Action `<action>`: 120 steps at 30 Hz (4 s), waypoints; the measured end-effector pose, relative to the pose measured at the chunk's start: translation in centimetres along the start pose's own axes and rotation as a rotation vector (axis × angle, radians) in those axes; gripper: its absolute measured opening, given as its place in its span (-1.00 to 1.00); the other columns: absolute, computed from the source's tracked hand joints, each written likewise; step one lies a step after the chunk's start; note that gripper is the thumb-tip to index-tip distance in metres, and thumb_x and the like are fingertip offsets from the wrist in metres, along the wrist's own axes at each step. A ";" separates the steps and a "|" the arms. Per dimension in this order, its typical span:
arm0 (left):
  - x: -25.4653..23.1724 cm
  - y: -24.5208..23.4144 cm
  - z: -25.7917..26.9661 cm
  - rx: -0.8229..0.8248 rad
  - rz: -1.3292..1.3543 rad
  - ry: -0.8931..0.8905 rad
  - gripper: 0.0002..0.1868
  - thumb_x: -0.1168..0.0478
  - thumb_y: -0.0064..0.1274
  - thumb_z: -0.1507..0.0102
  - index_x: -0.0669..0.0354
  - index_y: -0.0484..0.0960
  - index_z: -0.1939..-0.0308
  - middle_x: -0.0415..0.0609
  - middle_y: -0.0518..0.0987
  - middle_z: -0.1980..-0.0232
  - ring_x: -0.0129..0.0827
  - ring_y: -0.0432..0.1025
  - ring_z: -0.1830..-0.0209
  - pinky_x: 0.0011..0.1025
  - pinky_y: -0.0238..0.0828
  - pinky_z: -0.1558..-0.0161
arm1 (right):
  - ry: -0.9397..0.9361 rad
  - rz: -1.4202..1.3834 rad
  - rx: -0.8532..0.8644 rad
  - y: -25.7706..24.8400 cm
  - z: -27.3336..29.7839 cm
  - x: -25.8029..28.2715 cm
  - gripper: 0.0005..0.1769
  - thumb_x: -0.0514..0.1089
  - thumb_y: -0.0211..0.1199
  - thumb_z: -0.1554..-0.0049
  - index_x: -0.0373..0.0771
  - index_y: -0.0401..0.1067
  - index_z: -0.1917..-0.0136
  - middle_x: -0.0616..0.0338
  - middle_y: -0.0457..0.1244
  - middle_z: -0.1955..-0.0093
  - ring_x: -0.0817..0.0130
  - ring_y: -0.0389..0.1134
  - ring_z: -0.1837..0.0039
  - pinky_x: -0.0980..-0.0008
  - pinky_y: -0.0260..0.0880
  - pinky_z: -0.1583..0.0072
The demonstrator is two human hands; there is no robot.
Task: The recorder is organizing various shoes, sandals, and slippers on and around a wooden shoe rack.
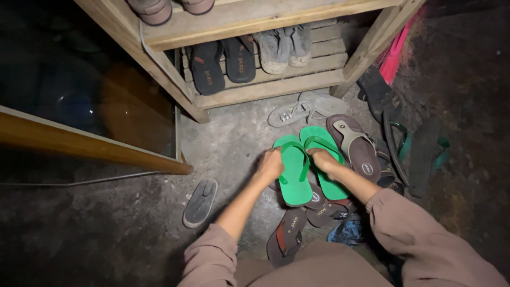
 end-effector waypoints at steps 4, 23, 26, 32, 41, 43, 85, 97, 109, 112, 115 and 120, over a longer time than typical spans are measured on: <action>-0.4 -0.6 0.1 -0.041 0.008 -0.026 -0.56 0.42 0.03 -0.12 0.35 0.51 -0.11 0.42 0.54 -0.09 0.32 0.47 -0.08 0.07 0.45 -0.05 | 0.085 -0.007 -0.041 0.3 3.7 5.2 -0.58 0.12 0.28 -0.12 -0.22 0.42 -0.09 0.02 0.33 -0.12 0.29 0.27 -0.17 0.27 0.24 -0.19; -6.7 -5.5 2.5 0.083 0.145 0.058 -0.19 0.20 0.29 -0.08 0.44 0.18 -0.27 0.51 0.59 0.08 0.35 0.50 -0.03 0.06 0.47 -0.06 | -0.244 0.036 -0.181 -5.0 9.2 16.8 -0.60 -0.25 0.55 0.10 -0.23 0.26 0.38 0.38 0.14 0.42 0.59 0.12 0.33 0.45 0.18 0.26; -9.7 -10.4 3.2 0.017 0.234 0.103 -0.17 0.19 0.28 -0.08 0.31 0.18 -0.33 0.45 0.61 0.08 0.33 0.51 -0.03 0.05 0.47 -0.05 | -0.314 -0.039 -0.216 -6.6 9.4 20.8 -0.64 -0.28 0.50 0.09 -0.20 0.27 0.37 0.41 0.14 0.42 0.61 0.12 0.33 0.46 0.16 0.26; -13.4 -19.3 -1.9 -0.217 0.306 0.229 -0.20 0.16 0.33 -0.05 0.17 0.34 -0.34 0.34 0.63 0.00 0.26 0.51 -0.06 -0.01 0.47 -0.06 | -0.567 0.070 -0.344 -12.0 4.3 30.1 -0.63 -0.24 0.50 0.04 -0.25 0.25 0.34 0.39 0.08 0.40 0.58 0.06 0.28 0.42 0.11 0.24; -10.7 -24.4 -16.0 -0.700 0.440 0.254 -0.30 0.02 0.38 -0.05 0.26 0.51 -0.19 0.25 0.65 0.00 0.12 0.57 0.00 -0.11 0.51 -0.07 | -0.902 0.617 -0.807 -20.0 -14.4 35.5 -0.55 -0.03 0.34 -0.18 -0.17 0.37 -0.28 0.19 0.25 -0.19 0.39 0.21 -0.18 0.39 0.22 -0.18; -12.3 -25.4 -13.7 -0.849 0.400 0.356 -0.29 -0.02 0.39 -0.08 0.29 0.51 -0.19 0.27 0.62 -0.07 0.15 0.53 -0.06 -0.09 0.47 -0.13 | -0.884 0.572 -0.777 -20.0 -16.1 36.1 -0.53 -0.02 0.32 -0.18 -0.18 0.36 -0.30 0.17 0.24 -0.22 0.36 0.21 -0.21 0.36 0.22 -0.20; -16.1 -20.1 -17.4 -0.518 -0.381 0.561 -0.53 0.12 0.05 -0.26 -0.28 0.58 -0.27 0.16 0.51 -0.29 0.17 0.34 -0.32 0.09 0.15 -0.32 | -1.101 0.862 -0.645 -13.2 -0.4 34.7 -0.46 -0.19 0.32 -0.07 -0.17 0.45 -0.34 0.05 0.36 -0.29 0.05 0.42 -0.28 0.17 0.43 -0.26; -16.9 -18.9 -18.1 -0.650 -0.655 0.520 -0.57 0.21 -0.08 -0.29 -0.27 0.64 -0.21 0.13 0.60 -0.16 0.05 0.48 -0.20 -0.02 0.29 -0.33 | -1.208 0.914 -0.565 -14.0 -4.5 33.9 -0.44 -0.39 0.24 0.01 -0.07 0.53 -0.25 0.11 0.39 -0.28 0.18 0.36 -0.42 0.00 0.20 -0.53; -14.7 -15.2 -23.0 -0.507 -0.757 0.341 -0.57 0.10 -0.19 -0.33 -0.51 0.56 -0.23 -0.01 0.43 -0.41 0.13 0.27 -0.44 0.08 0.07 -0.46 | -0.863 0.866 -0.524 -15.8 -3.3 36.7 -0.55 -0.13 0.37 -0.02 -0.12 0.54 -0.21 -0.05 0.39 -0.12 -0.08 0.38 -0.17 0.06 0.39 -0.17; -15.0 -15.8 -21.1 -0.584 -0.688 0.379 -0.46 0.15 -0.15 -0.29 -0.37 0.47 -0.36 0.08 0.34 -0.47 0.19 0.23 -0.43 0.08 0.05 -0.45 | -0.840 1.025 -0.447 -15.3 -1.2 37.6 -0.56 -0.15 0.34 -0.01 -0.06 0.54 -0.20 0.04 0.40 -0.14 0.00 0.41 -0.21 0.07 0.41 -0.24; -15.3 -16.0 -16.3 -0.727 -0.648 0.502 -0.42 0.21 -0.12 -0.29 -0.21 0.42 -0.44 0.18 0.27 -0.56 0.22 0.23 -0.43 0.08 0.07 -0.44 | -0.621 0.997 -0.326 -16.1 1.1 36.1 -0.53 -0.12 0.30 -0.09 0.07 0.52 -0.29 0.04 0.38 -0.19 -0.06 0.41 -0.16 0.02 0.42 -0.18; -13.6 -13.3 -8.5 -0.704 -0.705 0.701 -0.39 0.21 -0.04 -0.26 -0.11 0.43 -0.45 0.17 0.28 -0.52 0.22 0.25 -0.44 0.08 0.10 -0.46 | -0.693 0.975 -0.169 -17.5 6.5 32.8 -0.52 -0.14 0.29 -0.04 0.03 0.52 -0.26 0.07 0.39 -0.19 -0.07 0.42 -0.15 0.01 0.43 -0.09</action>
Point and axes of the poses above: each hand's wrist, its own z-axis away from the middle knuckle, its own y-axis out of the palm, x = y × z, the point moved 10 cm from there along -z, towards the middle knuckle
